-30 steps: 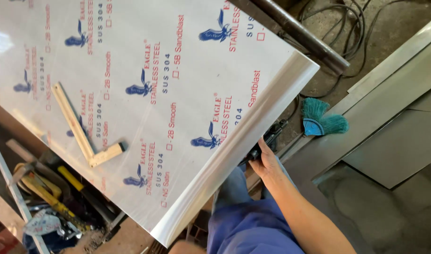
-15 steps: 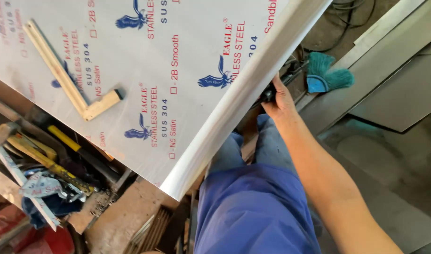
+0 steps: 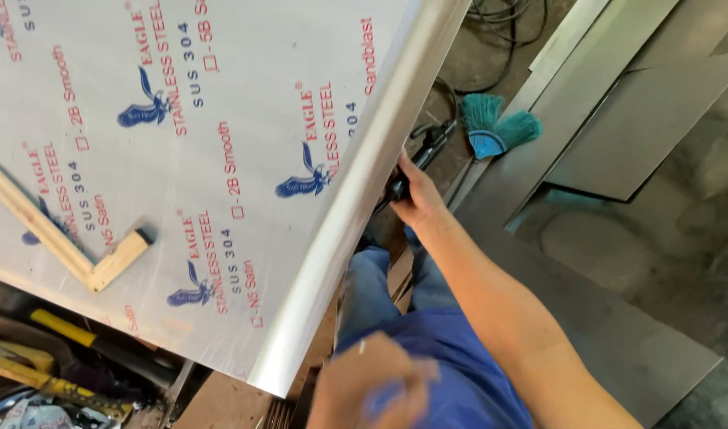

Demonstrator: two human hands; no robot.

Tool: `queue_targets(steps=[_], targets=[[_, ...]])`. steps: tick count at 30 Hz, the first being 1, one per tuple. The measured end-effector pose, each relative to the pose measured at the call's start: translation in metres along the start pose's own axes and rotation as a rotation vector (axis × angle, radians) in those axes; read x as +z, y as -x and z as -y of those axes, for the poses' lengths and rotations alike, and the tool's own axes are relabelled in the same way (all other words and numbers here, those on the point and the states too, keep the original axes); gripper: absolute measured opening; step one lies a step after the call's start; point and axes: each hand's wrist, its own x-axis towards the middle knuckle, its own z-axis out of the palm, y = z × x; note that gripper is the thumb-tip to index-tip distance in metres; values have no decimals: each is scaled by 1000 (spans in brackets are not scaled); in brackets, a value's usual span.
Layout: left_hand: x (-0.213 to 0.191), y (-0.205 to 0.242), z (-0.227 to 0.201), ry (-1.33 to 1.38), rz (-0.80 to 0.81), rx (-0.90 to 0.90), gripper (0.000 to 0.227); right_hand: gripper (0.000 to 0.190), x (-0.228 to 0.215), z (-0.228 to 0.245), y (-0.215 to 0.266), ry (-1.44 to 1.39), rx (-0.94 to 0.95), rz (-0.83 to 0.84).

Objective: The recorder is spot welding or tack welding pieces of a stainless steel assembly.

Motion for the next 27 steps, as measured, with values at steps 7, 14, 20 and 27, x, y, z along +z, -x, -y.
queue_targets(steps=[7, 14, 20, 27], targets=[[28, 4, 241, -147, -351, -890, 34, 30, 8, 10, 5, -84, 69, 72], [72, 76, 405, -576, 427, -726, 48, 36, 29, 12, 9, 15, 93, -102], [93, 121, 485, -126, 152, -661, 48, 37, 7, 3, 0, -9, 87, -68], [142, 88, 466, -311, -118, -507, 32, 38, 11, 8, 10, -6, 188, -118]])
